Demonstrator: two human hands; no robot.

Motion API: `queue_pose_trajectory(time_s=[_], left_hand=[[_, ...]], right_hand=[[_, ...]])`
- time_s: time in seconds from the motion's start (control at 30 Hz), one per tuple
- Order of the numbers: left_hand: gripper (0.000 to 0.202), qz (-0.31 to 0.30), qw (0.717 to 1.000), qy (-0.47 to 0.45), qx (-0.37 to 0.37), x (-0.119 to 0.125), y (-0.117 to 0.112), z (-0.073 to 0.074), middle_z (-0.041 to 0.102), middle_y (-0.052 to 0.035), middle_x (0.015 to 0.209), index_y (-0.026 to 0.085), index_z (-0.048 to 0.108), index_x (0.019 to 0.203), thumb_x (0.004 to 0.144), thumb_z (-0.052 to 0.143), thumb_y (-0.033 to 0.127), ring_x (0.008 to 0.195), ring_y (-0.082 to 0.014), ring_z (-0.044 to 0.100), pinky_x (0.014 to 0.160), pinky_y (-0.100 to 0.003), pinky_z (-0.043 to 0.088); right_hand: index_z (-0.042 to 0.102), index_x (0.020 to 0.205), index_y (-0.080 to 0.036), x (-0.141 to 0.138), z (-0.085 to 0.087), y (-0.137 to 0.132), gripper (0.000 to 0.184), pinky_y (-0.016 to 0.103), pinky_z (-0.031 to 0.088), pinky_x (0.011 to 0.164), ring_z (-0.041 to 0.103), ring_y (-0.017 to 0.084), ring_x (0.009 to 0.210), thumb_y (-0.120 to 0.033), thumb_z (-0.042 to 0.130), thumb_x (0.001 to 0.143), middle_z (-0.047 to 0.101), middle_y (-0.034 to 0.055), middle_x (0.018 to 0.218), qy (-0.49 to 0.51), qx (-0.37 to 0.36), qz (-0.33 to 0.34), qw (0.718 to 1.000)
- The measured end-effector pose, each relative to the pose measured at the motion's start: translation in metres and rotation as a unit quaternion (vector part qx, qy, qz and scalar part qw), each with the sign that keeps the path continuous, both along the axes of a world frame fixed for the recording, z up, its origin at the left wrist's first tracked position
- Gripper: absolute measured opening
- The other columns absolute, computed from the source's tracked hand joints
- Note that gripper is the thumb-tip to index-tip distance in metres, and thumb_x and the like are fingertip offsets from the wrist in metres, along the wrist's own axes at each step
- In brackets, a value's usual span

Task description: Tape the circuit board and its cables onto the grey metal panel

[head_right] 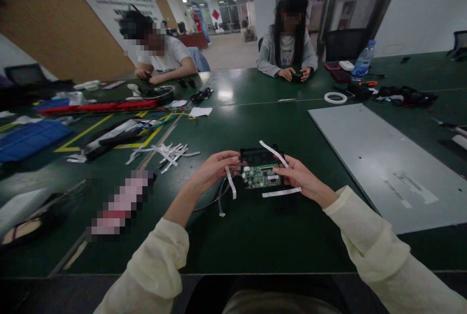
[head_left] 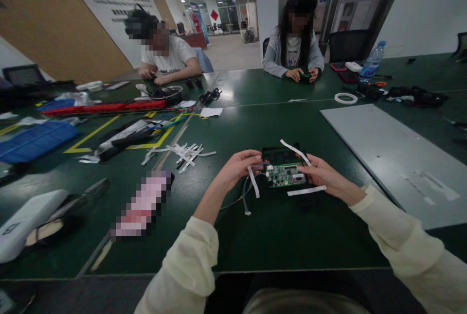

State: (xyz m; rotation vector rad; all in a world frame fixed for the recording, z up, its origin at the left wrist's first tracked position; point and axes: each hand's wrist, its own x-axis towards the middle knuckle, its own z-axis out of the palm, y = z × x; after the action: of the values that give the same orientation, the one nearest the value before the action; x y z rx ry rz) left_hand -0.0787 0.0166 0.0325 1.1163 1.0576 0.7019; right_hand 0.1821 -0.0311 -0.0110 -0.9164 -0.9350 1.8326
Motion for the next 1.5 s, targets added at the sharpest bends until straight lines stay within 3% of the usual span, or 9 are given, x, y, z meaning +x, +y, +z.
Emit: queue_pose_trajectory(time_s=[0.37,0.8,1.03,1.2,1.33,1.5], left_hand=[[0.015,-0.002,0.999,0.044,-0.015,0.001,0.0,-0.001,0.073,-0.0099,0.095,0.013,0.067,0.092,0.078,0.068,0.018,0.083,-0.0156,0.07,0.079,-0.028,0.052],[0.019,0.009,1.0,0.018,0.002,0.001,-0.001,0.0,0.071,-0.011,0.103,0.014,0.069,0.1,0.086,0.06,0.022,0.086,-0.0154,0.068,0.079,-0.028,0.052],[0.028,-0.001,0.997,0.007,0.077,0.002,-0.002,0.0,0.07,-0.0112,0.109,0.016,0.071,0.105,0.083,0.064,0.031,0.095,-0.0188,0.065,0.087,-0.032,0.049],[0.03,-0.006,0.992,-0.025,0.125,0.003,-0.002,0.0,0.06,-0.0106,0.129,0.019,0.072,0.105,0.08,0.067,0.035,0.114,-0.0231,0.058,0.1,-0.038,0.041],[0.026,-0.041,0.986,-0.023,0.162,0.004,-0.006,0.009,0.054,-0.0088,0.136,0.02,0.072,0.102,0.082,0.064,0.035,0.124,-0.0246,0.05,0.107,-0.04,0.034],[0.024,-0.069,0.976,0.008,0.207,0.003,-0.01,0.021,0.053,-0.0072,0.137,0.022,0.073,0.101,0.082,0.064,0.034,0.127,-0.0254,0.047,0.108,-0.04,0.033]], right_hand=[[0.056,0.111,-0.023,0.002,0.0,0.0,0.041,0.029,0.058,0.074,0.068,0.015,0.085,-0.017,0.073,0.074,0.067,0.0006,0.096,0.007,-0.011,-0.037,0.999],[0.055,0.111,-0.022,0.004,-0.001,0.002,0.04,0.027,0.058,0.076,0.069,0.015,0.087,-0.015,0.072,0.075,0.069,0.0024,0.101,0.029,-0.031,-0.049,0.998],[0.054,0.111,-0.02,0.003,0.004,0.001,0.036,0.027,0.059,0.073,0.069,0.015,0.086,-0.012,0.067,0.078,0.069,0.0037,0.1,0.031,-0.043,-0.067,0.996],[0.056,0.111,-0.02,0.004,-0.002,0.005,0.034,0.028,0.059,0.077,0.069,0.015,0.088,-0.011,0.065,0.079,0.07,0.0037,0.102,0.047,-0.035,-0.068,0.996],[0.057,0.111,-0.021,0.006,-0.009,0.008,0.035,0.032,0.057,0.085,0.068,0.017,0.096,-0.013,0.068,0.078,0.068,0.0041,0.108,0.049,-0.029,-0.073,0.996],[0.056,0.109,-0.021,0.005,-0.01,0.008,0.035,0.033,0.057,0.084,0.068,0.018,0.096,-0.015,0.07,0.077,0.068,0.0045,0.108,0.03,-0.021,-0.088,0.995]])
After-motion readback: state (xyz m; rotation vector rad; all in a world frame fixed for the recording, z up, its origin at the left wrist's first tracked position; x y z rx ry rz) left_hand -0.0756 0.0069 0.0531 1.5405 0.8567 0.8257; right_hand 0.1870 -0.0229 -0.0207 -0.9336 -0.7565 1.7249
